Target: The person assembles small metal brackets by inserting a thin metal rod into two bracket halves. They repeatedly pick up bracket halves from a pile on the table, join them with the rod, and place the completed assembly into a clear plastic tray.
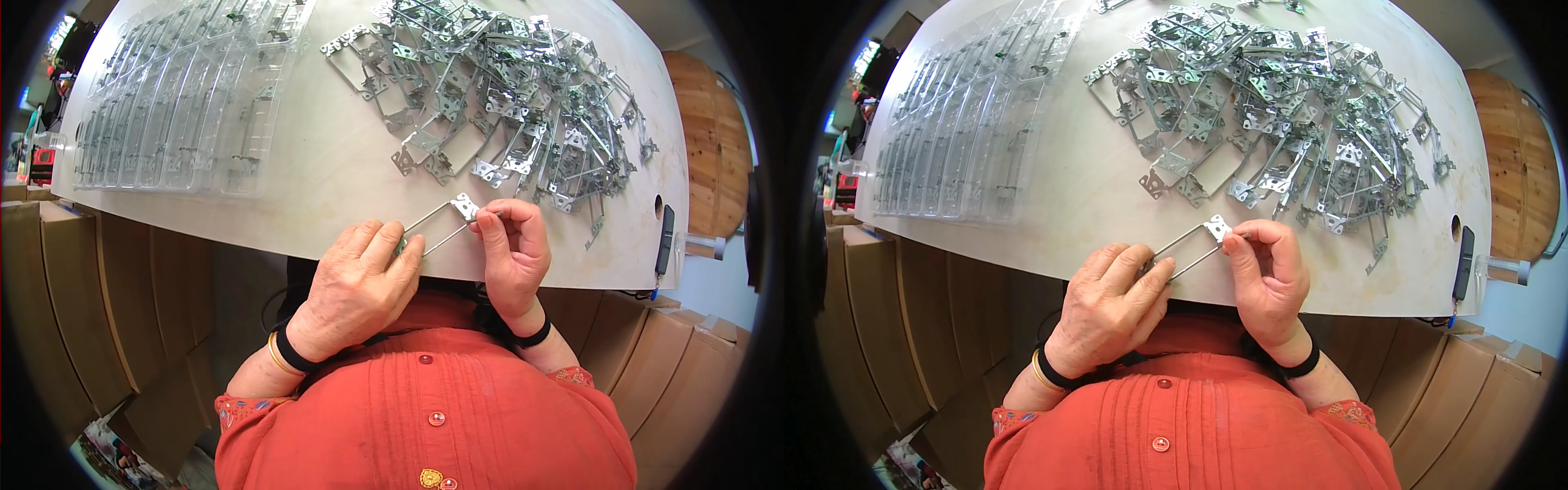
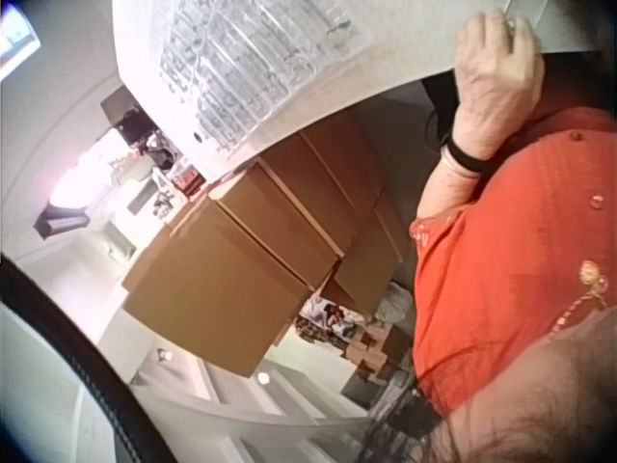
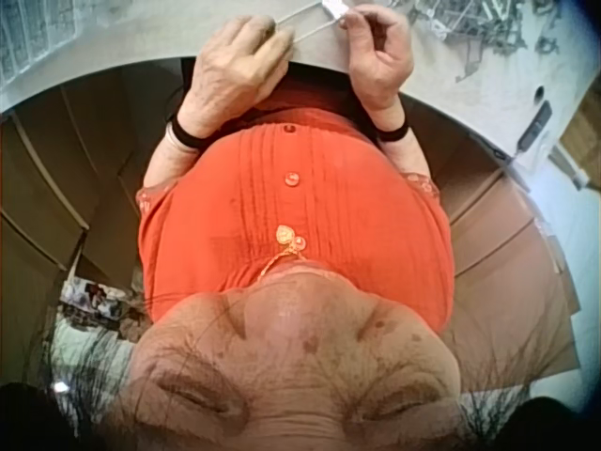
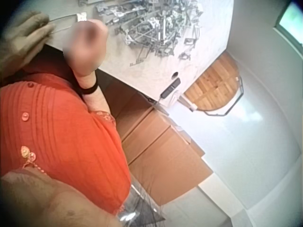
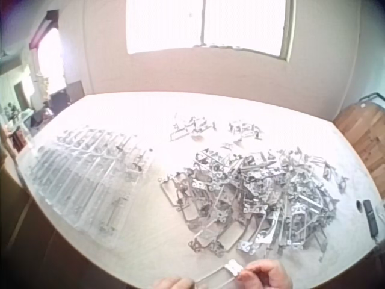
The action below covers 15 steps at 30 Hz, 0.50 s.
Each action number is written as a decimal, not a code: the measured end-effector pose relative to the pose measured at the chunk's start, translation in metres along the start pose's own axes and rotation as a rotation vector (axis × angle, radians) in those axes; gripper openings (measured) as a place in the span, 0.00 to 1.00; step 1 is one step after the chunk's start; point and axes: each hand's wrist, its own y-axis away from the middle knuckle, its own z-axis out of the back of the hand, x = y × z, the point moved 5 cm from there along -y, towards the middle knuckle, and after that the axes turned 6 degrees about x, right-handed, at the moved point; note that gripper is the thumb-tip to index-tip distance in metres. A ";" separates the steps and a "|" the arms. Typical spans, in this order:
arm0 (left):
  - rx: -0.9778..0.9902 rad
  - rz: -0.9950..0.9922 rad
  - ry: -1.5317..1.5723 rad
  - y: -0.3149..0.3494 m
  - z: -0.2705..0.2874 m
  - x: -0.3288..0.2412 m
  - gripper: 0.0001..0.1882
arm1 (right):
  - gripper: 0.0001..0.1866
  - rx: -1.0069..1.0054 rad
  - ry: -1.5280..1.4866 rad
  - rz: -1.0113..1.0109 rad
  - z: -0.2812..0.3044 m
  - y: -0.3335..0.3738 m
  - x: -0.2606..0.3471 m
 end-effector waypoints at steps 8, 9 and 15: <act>-0.011 0.050 0.047 0.001 -0.004 -0.001 0.19 | 0.08 0.013 -0.005 -0.036 0.001 -0.001 -0.003; -0.044 0.060 0.060 0.002 -0.004 0.001 0.20 | 0.08 0.012 -0.001 -0.038 0.000 -0.001 -0.002; -0.104 0.120 0.206 0.003 0.000 0.013 0.26 | 0.08 -0.023 -0.031 -0.030 0.001 -0.002 0.002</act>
